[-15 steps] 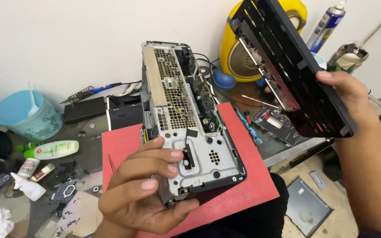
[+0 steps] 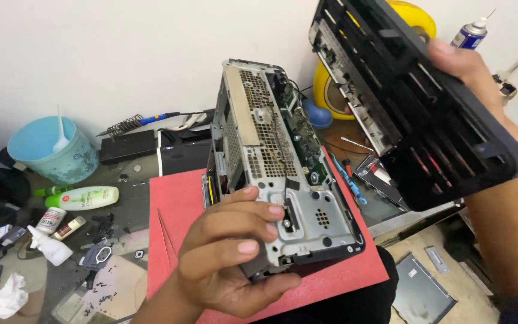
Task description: The person cleans the exterior vents and ports of a disassembled PlayStation 3 console using a toothbrush. They rotate the console to access different sides and then place the black plastic cover back onto the unit.
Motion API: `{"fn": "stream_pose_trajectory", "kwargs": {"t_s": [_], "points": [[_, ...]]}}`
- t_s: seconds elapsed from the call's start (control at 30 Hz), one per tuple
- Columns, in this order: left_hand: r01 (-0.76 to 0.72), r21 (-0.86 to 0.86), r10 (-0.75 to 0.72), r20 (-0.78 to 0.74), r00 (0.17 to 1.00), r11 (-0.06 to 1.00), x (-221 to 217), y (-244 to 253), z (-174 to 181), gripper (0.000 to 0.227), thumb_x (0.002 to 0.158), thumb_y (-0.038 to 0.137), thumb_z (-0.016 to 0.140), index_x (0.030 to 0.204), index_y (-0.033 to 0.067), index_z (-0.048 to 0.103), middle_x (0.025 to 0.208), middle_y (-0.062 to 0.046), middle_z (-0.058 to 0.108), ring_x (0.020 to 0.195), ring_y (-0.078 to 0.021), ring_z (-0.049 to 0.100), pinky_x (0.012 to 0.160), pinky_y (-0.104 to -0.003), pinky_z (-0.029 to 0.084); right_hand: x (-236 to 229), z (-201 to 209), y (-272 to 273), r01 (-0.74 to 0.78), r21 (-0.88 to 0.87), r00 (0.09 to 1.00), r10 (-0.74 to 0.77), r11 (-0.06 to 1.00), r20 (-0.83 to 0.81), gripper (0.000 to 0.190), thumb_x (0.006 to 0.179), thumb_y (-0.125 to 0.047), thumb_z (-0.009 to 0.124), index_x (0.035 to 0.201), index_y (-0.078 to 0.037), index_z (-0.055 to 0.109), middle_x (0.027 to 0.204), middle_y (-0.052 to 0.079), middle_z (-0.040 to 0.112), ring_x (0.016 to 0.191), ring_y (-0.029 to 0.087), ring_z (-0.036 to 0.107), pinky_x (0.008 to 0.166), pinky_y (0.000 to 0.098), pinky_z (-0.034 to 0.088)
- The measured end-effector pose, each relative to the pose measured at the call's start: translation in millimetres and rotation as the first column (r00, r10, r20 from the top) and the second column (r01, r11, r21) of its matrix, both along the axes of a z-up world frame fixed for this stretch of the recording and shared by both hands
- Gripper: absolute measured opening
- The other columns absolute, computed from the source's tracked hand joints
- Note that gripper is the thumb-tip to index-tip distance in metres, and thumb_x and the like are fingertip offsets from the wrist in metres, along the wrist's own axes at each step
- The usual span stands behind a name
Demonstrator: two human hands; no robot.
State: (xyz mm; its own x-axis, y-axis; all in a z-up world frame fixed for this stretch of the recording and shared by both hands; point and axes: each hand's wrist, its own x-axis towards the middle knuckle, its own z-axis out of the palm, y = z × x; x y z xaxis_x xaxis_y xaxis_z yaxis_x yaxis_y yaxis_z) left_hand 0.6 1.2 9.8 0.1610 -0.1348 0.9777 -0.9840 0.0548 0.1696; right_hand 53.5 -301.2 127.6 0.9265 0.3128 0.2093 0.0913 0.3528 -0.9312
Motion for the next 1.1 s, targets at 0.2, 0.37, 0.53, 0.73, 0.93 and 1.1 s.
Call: {"fn": "stream_pose_trajectory", "kwargs": {"t_s": [0.2,0.37,0.53,0.73,0.93,1.1], "points": [[0.037,0.071,-0.038,0.010,0.999,0.997,2,6,1,0.052,0.096,0.027,0.081,0.129,0.0142,0.043,0.114,-0.010,0.064,0.109,-0.0287,0.079,0.115,-0.050,0.060,12,23,40,0.134,-0.536,0.938,-0.281,0.834,-0.202,0.074,0.093,-0.066,0.049,0.104,0.005,0.065,0.078,0.023,0.065,0.060,0.033,0.061,0.051,0.0414,0.049],[0.054,0.105,-0.055,-0.002,0.999,0.993,2,8,3,0.050,0.099,0.028,0.078,0.130,0.0136,0.042,0.116,-0.010,0.063,0.109,-0.0281,0.078,0.115,-0.050,0.060,2,37,87,0.149,-0.697,0.919,-0.359,0.701,-0.165,0.061,0.100,-0.052,0.039,0.112,0.001,0.066,0.076,0.026,0.065,0.059,0.036,0.059,0.054,0.0460,0.046],[0.066,0.112,-0.067,0.011,0.998,0.991,4,7,2,0.050,0.101,0.026,0.078,0.133,0.0132,0.043,0.116,-0.011,0.065,0.112,-0.0274,0.077,0.119,-0.048,0.057,5,42,99,0.242,-0.949,0.969,-0.012,0.202,0.245,0.080,0.087,-0.062,0.031,0.159,-0.026,0.032,0.163,-0.004,0.041,0.145,0.014,0.041,0.110,0.0371,0.027],[0.055,0.117,-0.057,0.021,0.998,0.992,5,7,1,0.050,0.101,0.027,0.077,0.132,0.0133,0.041,0.115,-0.010,0.065,0.111,-0.0264,0.077,0.117,-0.048,0.058,-7,47,123,0.213,-0.966,0.960,-0.152,-0.144,0.234,0.086,0.085,-0.068,0.035,0.165,-0.036,0.028,0.135,0.014,0.065,0.127,0.035,0.058,0.103,0.0459,0.040],[0.025,0.163,-0.029,0.025,0.999,0.986,5,7,0,0.049,0.101,0.028,0.078,0.132,0.0144,0.043,0.117,-0.010,0.062,0.110,-0.0268,0.075,0.117,-0.049,0.058,-4,46,124,0.276,-0.924,0.956,-0.022,-0.266,0.292,0.093,0.085,-0.079,0.035,0.161,-0.026,0.034,0.149,0.013,0.052,0.132,0.038,0.050,0.103,0.0535,0.037],[-0.030,0.177,0.023,0.041,0.999,0.984,1,7,0,0.046,0.101,0.027,0.076,0.132,0.0144,0.044,0.118,-0.012,0.060,0.105,-0.0235,0.071,0.116,-0.051,0.060,-12,57,134,0.233,-0.916,0.962,-0.060,-0.326,0.266,0.094,0.084,-0.083,0.034,0.158,-0.026,0.038,0.138,0.019,0.059,0.130,0.040,0.053,0.102,0.0547,0.040]]}}
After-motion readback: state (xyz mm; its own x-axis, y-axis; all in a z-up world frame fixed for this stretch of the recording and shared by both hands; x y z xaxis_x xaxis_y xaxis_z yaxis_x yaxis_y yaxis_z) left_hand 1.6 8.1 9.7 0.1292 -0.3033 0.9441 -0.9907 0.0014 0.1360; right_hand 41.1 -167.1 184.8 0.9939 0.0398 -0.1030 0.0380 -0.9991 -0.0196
